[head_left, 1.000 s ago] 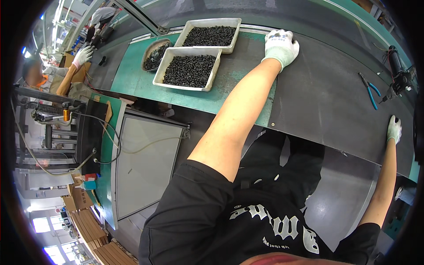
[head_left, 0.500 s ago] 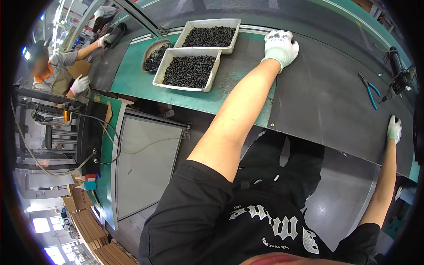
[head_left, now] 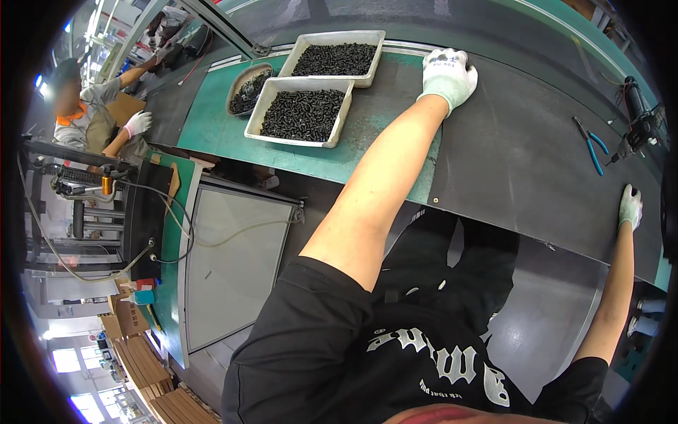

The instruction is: Assemble electric motor and fan components using hand tools on a production line.

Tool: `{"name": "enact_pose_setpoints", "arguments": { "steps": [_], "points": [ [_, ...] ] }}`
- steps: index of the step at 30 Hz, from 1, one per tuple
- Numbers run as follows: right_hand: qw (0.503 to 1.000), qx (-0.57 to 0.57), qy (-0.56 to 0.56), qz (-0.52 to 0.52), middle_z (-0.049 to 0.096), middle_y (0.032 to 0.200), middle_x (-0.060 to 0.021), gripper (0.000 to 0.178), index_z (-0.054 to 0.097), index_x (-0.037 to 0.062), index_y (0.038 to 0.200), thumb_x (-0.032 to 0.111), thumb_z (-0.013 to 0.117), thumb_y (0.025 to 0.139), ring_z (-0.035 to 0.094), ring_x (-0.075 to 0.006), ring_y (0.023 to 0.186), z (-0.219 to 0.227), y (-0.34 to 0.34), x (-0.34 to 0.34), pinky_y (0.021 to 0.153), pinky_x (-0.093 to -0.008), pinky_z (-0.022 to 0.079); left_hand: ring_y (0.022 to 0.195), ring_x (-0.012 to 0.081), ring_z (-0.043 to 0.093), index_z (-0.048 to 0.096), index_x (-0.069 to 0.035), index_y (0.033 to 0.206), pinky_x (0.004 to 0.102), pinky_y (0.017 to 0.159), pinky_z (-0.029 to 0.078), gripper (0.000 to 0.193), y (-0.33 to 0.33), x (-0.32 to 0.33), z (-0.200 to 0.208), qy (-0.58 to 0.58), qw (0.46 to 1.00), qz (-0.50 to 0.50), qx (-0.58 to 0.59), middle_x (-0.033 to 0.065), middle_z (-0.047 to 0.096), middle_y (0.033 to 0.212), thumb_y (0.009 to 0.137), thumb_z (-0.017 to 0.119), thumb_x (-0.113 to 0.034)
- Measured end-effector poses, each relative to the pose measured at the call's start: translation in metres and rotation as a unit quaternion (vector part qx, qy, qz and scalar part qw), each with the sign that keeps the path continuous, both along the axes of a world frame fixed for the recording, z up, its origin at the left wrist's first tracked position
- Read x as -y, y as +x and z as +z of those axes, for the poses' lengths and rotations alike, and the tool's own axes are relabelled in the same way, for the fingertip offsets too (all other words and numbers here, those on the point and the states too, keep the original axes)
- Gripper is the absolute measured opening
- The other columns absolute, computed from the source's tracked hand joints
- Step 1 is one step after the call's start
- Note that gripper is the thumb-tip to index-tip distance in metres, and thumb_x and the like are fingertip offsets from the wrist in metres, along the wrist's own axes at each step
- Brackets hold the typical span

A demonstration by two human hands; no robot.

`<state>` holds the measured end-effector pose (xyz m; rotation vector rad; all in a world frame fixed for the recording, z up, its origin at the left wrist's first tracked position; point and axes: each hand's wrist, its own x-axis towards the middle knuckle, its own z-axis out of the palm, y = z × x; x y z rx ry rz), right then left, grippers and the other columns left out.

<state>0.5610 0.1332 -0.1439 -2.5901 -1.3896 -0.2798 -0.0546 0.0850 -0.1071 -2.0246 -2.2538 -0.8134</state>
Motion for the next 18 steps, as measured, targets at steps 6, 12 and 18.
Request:
{"name": "enact_pose_setpoints", "arguments": {
  "steps": [6,12,18],
  "points": [
    [1.0,0.003,-0.001,-0.001,0.053,0.141,-0.0212,0.075,0.046,0.0114,0.146,0.062,0.039,0.091,0.05,-0.0378,0.131,-0.001,-0.002,0.0,0.108,-0.047,0.039,0.111,0.0317,0.06,0.073,-0.01,0.102,0.0434,0.099,0.043,0.031,-0.001,0.001,0.0,0.002,1.0,-0.001,0.006,0.0142,0.068,0.11,0.089,0.056,-0.033],
    [1.0,0.003,0.004,0.004,0.053,0.141,-0.0211,0.075,0.047,0.0122,0.146,0.063,0.04,0.091,0.051,-0.0375,0.13,-0.003,0.003,-0.002,0.108,-0.0466,0.039,0.111,0.0342,0.06,0.071,-0.006,0.105,0.0436,0.101,0.044,0.036,-0.001,0.002,0.001,0.005,1.0,-0.007,0.016,0.0175,0.068,0.109,0.09,0.054,-0.034],
    [1.0,0.004,-0.005,0.0,0.052,0.142,-0.0213,0.075,0.047,0.0119,0.146,0.063,0.04,0.091,0.051,-0.0374,0.13,-0.004,0.004,-0.003,0.108,-0.0468,0.039,0.113,0.034,0.059,0.071,-0.007,0.105,0.0432,0.101,0.043,0.036,-0.001,0.001,0.002,-0.01,1.0,-0.006,0.013,0.0173,0.068,0.111,0.09,0.053,-0.035]
  ]
}}
